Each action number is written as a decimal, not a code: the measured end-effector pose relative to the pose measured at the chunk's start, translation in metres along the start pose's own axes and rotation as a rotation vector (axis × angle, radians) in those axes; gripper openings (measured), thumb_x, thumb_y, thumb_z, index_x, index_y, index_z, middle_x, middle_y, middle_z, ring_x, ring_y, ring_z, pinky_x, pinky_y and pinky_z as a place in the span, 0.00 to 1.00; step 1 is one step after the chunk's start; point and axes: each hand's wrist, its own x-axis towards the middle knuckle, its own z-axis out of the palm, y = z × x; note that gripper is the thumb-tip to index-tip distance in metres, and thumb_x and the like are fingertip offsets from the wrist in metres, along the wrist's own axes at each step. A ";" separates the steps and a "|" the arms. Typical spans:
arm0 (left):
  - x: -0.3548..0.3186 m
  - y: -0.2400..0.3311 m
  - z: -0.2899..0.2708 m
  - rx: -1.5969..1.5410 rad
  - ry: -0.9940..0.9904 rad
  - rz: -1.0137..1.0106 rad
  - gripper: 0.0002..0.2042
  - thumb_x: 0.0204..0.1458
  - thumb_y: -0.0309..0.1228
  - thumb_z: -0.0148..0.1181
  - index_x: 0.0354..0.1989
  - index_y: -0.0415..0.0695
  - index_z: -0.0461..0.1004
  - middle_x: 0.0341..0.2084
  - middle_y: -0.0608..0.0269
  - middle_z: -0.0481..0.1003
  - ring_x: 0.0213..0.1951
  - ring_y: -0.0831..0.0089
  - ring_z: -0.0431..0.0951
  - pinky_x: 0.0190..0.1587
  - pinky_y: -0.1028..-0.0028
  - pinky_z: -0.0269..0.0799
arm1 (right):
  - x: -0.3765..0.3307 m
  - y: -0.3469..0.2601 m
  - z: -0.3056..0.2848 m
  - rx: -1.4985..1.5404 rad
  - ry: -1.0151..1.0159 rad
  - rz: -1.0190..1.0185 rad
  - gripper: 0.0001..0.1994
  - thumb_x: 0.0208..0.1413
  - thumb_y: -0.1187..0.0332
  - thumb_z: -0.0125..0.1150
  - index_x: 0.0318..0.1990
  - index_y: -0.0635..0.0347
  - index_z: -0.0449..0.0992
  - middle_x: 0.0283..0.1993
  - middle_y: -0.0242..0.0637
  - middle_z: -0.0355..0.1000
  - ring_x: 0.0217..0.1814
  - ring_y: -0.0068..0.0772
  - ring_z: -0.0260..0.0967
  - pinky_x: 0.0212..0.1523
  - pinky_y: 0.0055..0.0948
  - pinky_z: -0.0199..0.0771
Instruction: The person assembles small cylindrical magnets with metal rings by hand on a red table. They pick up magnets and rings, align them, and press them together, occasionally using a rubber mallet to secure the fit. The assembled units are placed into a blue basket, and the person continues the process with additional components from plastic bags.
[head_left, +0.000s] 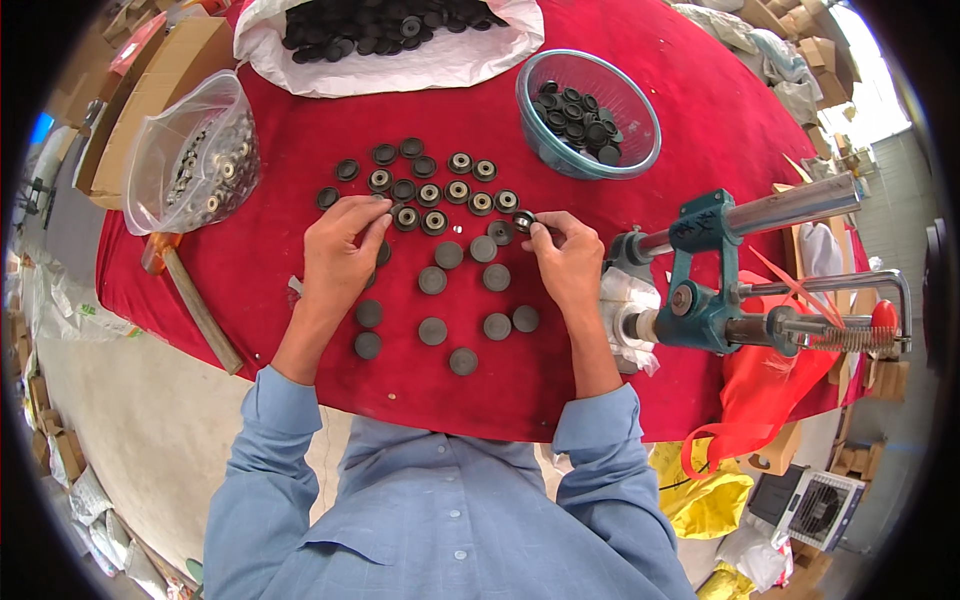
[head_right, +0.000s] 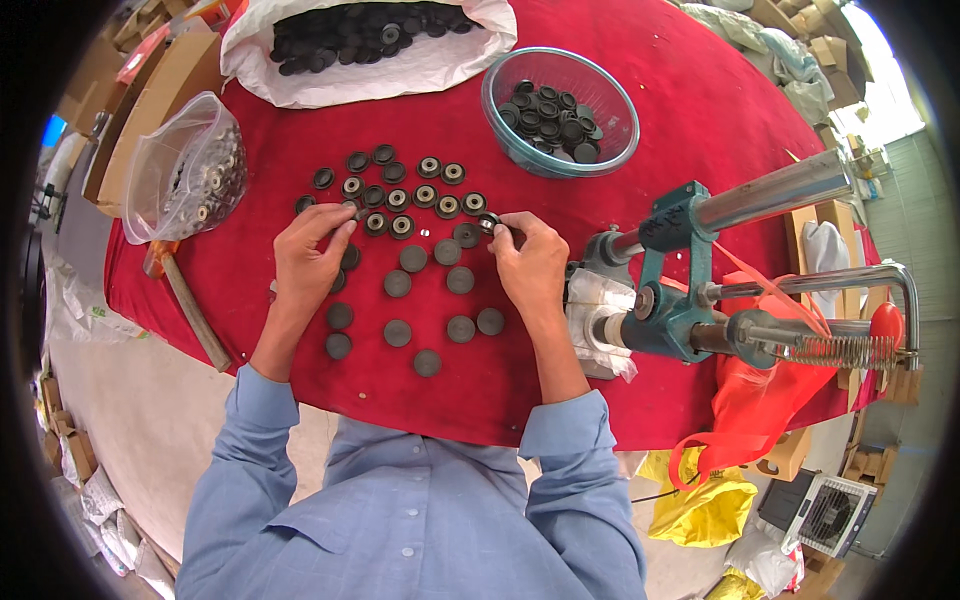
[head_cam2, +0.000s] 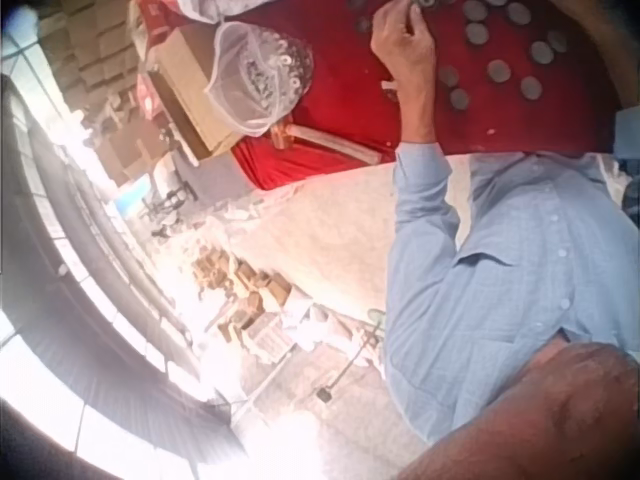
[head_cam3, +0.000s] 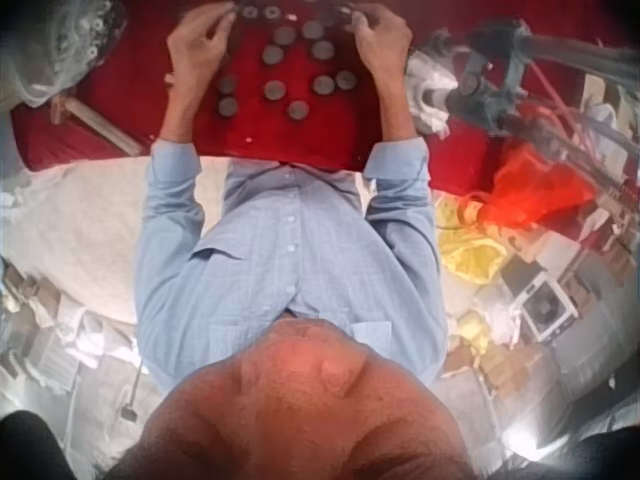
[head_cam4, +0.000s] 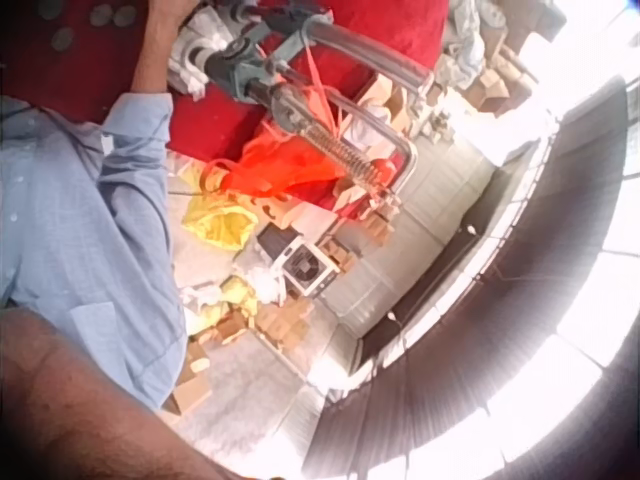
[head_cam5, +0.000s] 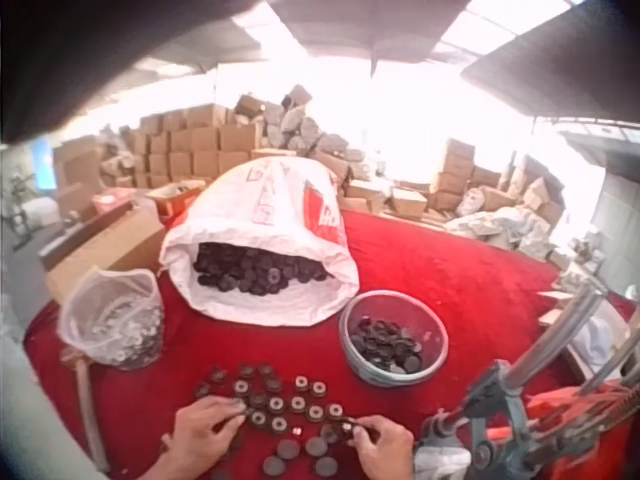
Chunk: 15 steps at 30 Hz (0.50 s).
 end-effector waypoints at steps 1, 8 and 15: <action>0.000 0.001 0.002 0.004 -0.007 -0.002 0.10 0.57 0.19 0.69 0.46 0.39 0.86 0.43 0.55 0.85 0.45 0.64 0.87 0.48 0.69 0.82 | -0.001 0.001 0.000 -0.002 0.004 -0.003 0.10 0.62 0.74 0.63 0.46 0.73 0.84 0.37 0.46 0.86 0.38 0.34 0.87 0.42 0.30 0.84; -0.002 -0.004 0.011 0.137 -0.141 0.072 0.09 0.55 0.22 0.70 0.45 0.41 0.85 0.45 0.57 0.84 0.45 0.58 0.86 0.46 0.64 0.84 | -0.004 0.006 0.005 -0.047 0.016 -0.062 0.09 0.62 0.73 0.63 0.44 0.72 0.84 0.36 0.46 0.85 0.36 0.33 0.87 0.41 0.31 0.84; -0.001 0.002 0.008 0.285 -0.231 0.180 0.13 0.54 0.21 0.70 0.48 0.40 0.85 0.47 0.55 0.83 0.49 0.55 0.84 0.50 0.62 0.83 | -0.006 0.002 0.007 -0.005 0.052 -0.074 0.06 0.59 0.75 0.65 0.39 0.69 0.83 0.32 0.48 0.82 0.33 0.43 0.83 0.41 0.41 0.80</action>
